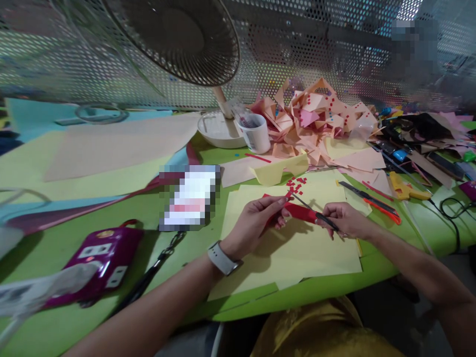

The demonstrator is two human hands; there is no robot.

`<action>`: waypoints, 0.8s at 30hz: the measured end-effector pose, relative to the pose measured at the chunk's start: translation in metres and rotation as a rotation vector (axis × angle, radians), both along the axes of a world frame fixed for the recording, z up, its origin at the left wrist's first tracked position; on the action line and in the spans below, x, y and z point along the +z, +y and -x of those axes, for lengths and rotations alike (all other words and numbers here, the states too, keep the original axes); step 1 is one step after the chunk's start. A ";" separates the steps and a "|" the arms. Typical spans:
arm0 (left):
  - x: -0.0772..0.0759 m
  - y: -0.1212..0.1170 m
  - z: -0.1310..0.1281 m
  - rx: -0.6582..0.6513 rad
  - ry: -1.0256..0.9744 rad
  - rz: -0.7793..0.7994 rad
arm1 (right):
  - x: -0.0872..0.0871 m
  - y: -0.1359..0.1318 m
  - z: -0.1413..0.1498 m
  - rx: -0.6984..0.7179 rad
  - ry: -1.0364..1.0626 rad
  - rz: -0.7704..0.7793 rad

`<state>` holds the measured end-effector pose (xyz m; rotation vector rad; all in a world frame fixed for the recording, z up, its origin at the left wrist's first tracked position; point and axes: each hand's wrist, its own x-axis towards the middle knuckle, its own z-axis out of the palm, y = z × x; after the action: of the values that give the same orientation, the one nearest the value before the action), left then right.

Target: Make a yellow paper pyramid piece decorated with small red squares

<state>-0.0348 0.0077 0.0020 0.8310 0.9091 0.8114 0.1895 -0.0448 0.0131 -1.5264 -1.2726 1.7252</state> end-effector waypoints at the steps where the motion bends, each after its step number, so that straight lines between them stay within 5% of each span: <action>1: 0.000 0.000 0.000 -0.001 0.002 -0.001 | 0.000 0.000 0.000 0.000 -0.001 0.000; 14: -0.005 0.003 0.002 -0.015 0.036 -0.020 | -0.013 0.000 -0.004 0.016 0.009 -0.019; 24: 0.002 0.000 0.000 0.036 0.028 -0.017 | 0.006 -0.001 -0.002 0.025 0.053 0.005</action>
<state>-0.0348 0.0072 0.0036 0.8453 0.9456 0.8418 0.1911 -0.0459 0.0194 -1.4632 -1.2668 1.7739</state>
